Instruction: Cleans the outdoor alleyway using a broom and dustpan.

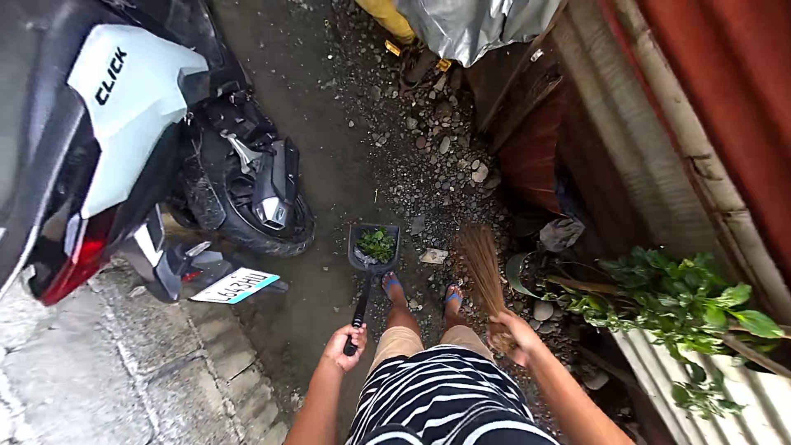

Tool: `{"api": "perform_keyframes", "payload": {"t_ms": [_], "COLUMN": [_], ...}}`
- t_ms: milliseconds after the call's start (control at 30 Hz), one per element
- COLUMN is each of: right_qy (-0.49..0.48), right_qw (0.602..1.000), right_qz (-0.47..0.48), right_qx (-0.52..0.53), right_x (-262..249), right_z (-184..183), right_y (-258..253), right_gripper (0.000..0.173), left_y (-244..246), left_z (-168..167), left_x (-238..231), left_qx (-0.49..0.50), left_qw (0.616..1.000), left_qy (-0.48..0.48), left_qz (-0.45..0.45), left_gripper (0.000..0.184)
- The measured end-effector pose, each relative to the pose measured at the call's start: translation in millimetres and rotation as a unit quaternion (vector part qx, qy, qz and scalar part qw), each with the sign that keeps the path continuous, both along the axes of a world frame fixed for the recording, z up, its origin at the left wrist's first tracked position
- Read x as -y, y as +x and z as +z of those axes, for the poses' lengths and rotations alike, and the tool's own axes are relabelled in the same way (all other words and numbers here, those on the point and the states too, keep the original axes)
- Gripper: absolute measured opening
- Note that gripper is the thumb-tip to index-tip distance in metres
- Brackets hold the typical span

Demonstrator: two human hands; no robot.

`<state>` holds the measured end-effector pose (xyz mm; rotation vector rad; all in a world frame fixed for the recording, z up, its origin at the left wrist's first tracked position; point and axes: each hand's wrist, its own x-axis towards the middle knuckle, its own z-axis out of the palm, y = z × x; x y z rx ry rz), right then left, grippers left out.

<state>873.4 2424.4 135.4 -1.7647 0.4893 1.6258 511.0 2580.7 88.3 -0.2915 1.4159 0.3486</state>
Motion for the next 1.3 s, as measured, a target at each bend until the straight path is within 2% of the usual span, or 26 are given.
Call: {"api": "perform_keyframes", "payload": {"t_ms": [67,133,200,267,333,433,533,600,700,833,900,967,1133,1200,1300], "right_qy": [-0.014,-0.029,-0.037,-0.023,-0.017,-0.016,-0.006,-0.017,-0.048,-0.079,-0.068,-0.053,-0.052,-0.059,-0.077], "right_qw": [0.999,0.998,0.999,0.999,0.998,0.995,0.994,0.995,0.990,0.973,0.963,0.961,0.978,0.979,0.974], "right_qz": [-0.032,-0.039,-0.023,0.013,0.060,0.099,0.102,0.084,0.101,0.203,0.253,0.265,0.185,0.171,0.186], "right_qx": [0.015,0.031,0.032,0.018,0.007,0.013,0.031,0.044,0.085,0.083,0.056,0.050,0.078,0.094,0.101], "right_x": [7.5,-5.5,-34.5,-70.7,-101.2,-115.6,-91.3,-75.7,-77.9,-115.2,-126.5,-123.3,-84.3,-79.8,-100.9], "right_z": [11.9,4.9,-22.1,-55.3,-71.1,-44.3,5.7,25.2,15.4,-49.6,-62.6,-45.9,27.9,30.5,-3.2], "right_y": [-4.8,-19.7,-39.7,-57.5,-73.5,-89.7,-86.3,-83.3,-87.3,-84.9,-79.5,-79.4,-82.3,-82.6,-85.3], "right_gripper": [0.043,0.047,0.052,0.049,0.054,0.069,0.072,0.074,0.079,0.077,0.079,0.082,0.081,0.083,0.077], "left_y": [-6.7,-10.2,-16.5,-24.3,-30.4,-41.0,-51.2,-56.7,-62.4,-70.8,-72.5,-74.0,-77.5,-76.2,-74.7], "left_z": [-3.3,-1.1,0.2,-4.4,-9.8,-14.2,-18.6,-22.3,-26.7,-34.6,-38.7,-39.4,-43.0,-45.5,-50.5], "left_x": [-26.0,-50.7,-71.0,-88.6,-101.8,-117.6,-123.7,-125.1,-124.3,-120.7,-123.3,-127.1,-130.0,-131.5,-133.3], "left_qx": [0.001,-0.008,-0.015,-0.020,-0.027,-0.036,-0.034,-0.035,-0.046,-0.055,-0.055,-0.056,-0.048,-0.045,-0.045], "left_qw": [0.999,0.997,0.995,0.992,0.989,0.986,0.985,0.983,0.984,0.985,0.985,0.985,0.986,0.985,0.985], "left_qy": [-0.002,-0.008,-0.013,-0.018,-0.028,-0.043,-0.051,-0.055,-0.060,-0.068,-0.073,-0.078,-0.073,-0.070,-0.068], "left_qz": [-0.040,-0.070,-0.095,-0.121,-0.140,-0.157,-0.164,-0.170,-0.162,-0.149,-0.147,-0.141,-0.141,-0.148,-0.152], "left_gripper": [0.016,0.014,0.013,0.012,0.012,0.011,0.010,0.010,0.010,0.010,0.010,0.010,0.011,0.011,0.010]}}
